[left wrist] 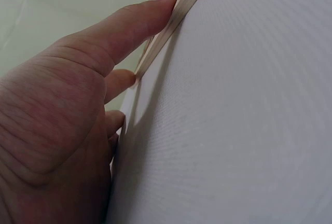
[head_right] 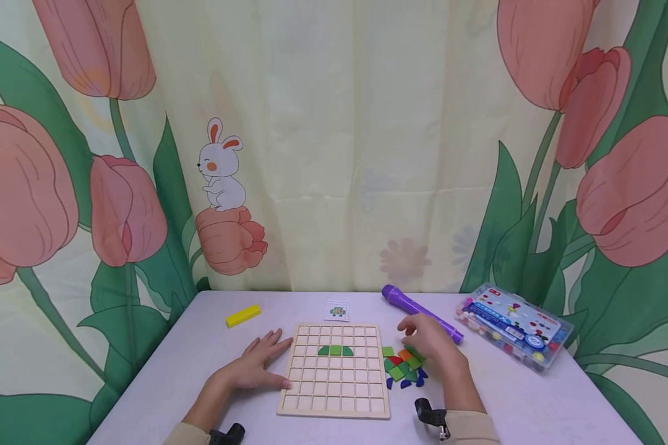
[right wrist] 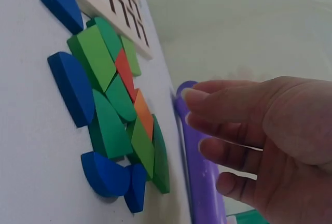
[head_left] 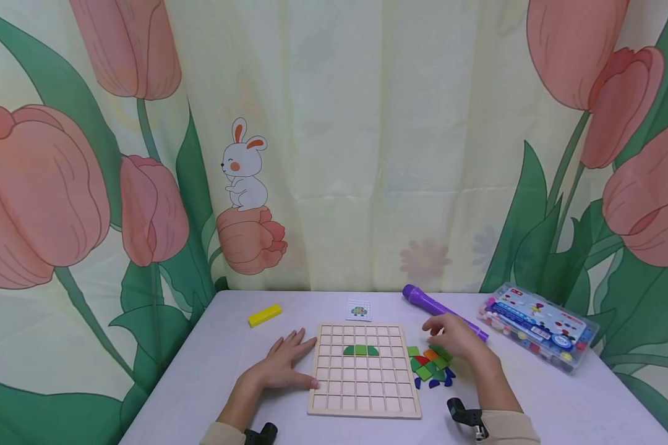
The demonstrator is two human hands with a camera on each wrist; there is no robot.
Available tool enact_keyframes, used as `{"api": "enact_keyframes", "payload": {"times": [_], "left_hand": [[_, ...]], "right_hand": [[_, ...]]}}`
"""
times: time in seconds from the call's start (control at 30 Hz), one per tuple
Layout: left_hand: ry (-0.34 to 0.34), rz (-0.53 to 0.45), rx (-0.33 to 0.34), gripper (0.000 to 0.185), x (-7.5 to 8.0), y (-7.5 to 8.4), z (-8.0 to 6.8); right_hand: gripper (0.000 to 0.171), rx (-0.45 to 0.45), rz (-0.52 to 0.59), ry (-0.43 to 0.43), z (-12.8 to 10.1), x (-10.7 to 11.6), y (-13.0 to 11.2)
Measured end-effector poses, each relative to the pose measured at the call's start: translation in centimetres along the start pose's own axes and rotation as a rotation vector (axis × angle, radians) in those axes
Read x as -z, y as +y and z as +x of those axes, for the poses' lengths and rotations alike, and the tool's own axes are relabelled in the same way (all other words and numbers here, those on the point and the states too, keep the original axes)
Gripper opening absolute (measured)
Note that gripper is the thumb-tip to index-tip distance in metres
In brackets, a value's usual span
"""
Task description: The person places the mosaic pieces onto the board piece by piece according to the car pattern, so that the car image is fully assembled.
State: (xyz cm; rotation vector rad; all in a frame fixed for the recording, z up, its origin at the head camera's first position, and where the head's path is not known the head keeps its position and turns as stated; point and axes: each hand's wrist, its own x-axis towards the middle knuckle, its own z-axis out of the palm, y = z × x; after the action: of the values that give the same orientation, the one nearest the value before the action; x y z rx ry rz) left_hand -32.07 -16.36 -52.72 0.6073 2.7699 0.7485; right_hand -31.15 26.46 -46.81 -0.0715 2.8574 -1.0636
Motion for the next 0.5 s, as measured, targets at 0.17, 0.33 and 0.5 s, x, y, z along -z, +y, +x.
{"api": "enact_keyframes", "payload": {"times": [0.17,0.33,0.5], "left_hand": [[-0.003,-0.003,0.001,0.106,0.0,0.0,0.0],[-0.005,0.003,-0.002,0.106,0.1,0.1,0.0],[-0.006,0.009,0.004,0.105,0.1,0.1,0.0]], "right_hand": [[0.024,-0.027,-0.038,-0.010,0.0,0.1,0.6],[0.020,-0.040,-0.080,-0.025,0.0,0.0,1.1],[0.020,-0.048,-0.094,-0.030,-0.1,-0.2,1.4]]}}
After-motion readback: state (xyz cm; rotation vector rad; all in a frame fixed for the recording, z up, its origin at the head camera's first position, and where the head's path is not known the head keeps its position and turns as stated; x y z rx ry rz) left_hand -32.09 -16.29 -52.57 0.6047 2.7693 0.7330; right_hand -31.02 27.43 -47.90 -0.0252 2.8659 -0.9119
